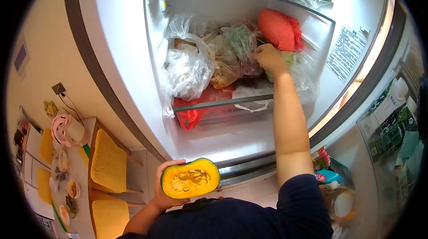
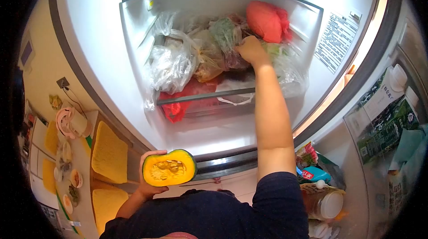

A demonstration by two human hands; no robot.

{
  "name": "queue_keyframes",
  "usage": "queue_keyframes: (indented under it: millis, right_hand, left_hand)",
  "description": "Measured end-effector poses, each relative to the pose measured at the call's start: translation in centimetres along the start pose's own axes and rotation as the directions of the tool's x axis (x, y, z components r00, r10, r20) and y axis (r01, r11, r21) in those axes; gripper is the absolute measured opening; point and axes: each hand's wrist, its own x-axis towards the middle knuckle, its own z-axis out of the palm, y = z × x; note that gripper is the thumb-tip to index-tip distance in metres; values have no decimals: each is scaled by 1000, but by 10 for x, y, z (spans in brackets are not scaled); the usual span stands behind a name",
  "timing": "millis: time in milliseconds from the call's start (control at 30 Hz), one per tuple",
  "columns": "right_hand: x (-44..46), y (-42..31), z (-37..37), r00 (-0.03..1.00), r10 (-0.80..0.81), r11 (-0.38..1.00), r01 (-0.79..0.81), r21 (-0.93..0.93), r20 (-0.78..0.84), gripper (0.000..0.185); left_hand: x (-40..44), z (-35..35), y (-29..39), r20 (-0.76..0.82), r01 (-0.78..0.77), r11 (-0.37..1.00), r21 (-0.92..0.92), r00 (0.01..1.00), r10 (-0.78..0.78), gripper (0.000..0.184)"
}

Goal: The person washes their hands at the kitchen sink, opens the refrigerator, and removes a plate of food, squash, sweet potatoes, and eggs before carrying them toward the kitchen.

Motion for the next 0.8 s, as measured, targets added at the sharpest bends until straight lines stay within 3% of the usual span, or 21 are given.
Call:
queue_keyframes:
  millis: [100,300,400,500,600,700,800]
  right_hand:
    - [7,10,20,953,-66,961,141,240,-294,24]
    - [37,1,11,910,51,619,294,728,-411,14]
    - [38,7,15,895,38,624,325,711,-444,13]
    - [30,9,12,956,-34,719,226,658,-292,10]
    - [11,2,-4,999,-1,588,38,808,-46,12]
    - [5,-2,1,998,-54,657,26,754,13,15]
    - [2,-7,6,1000,1,676,16,737,-22,17]
  left_hand:
    - [0,-2,-2,6,18,1000,-5,1000,-18,95]
    - [1,-4,-6,16,-20,1000,-8,1000,20,95]
    - [3,-6,-8,15,-43,999,-5,999,43,96]
    - [8,-5,-6,30,-58,998,29,998,57,95]
    - [8,-5,-6,35,-36,999,-9,999,36,95]
    - [9,-6,-10,38,-15,999,-35,999,17,94]
    - [10,-8,-13,52,-2,999,-33,999,3,94]
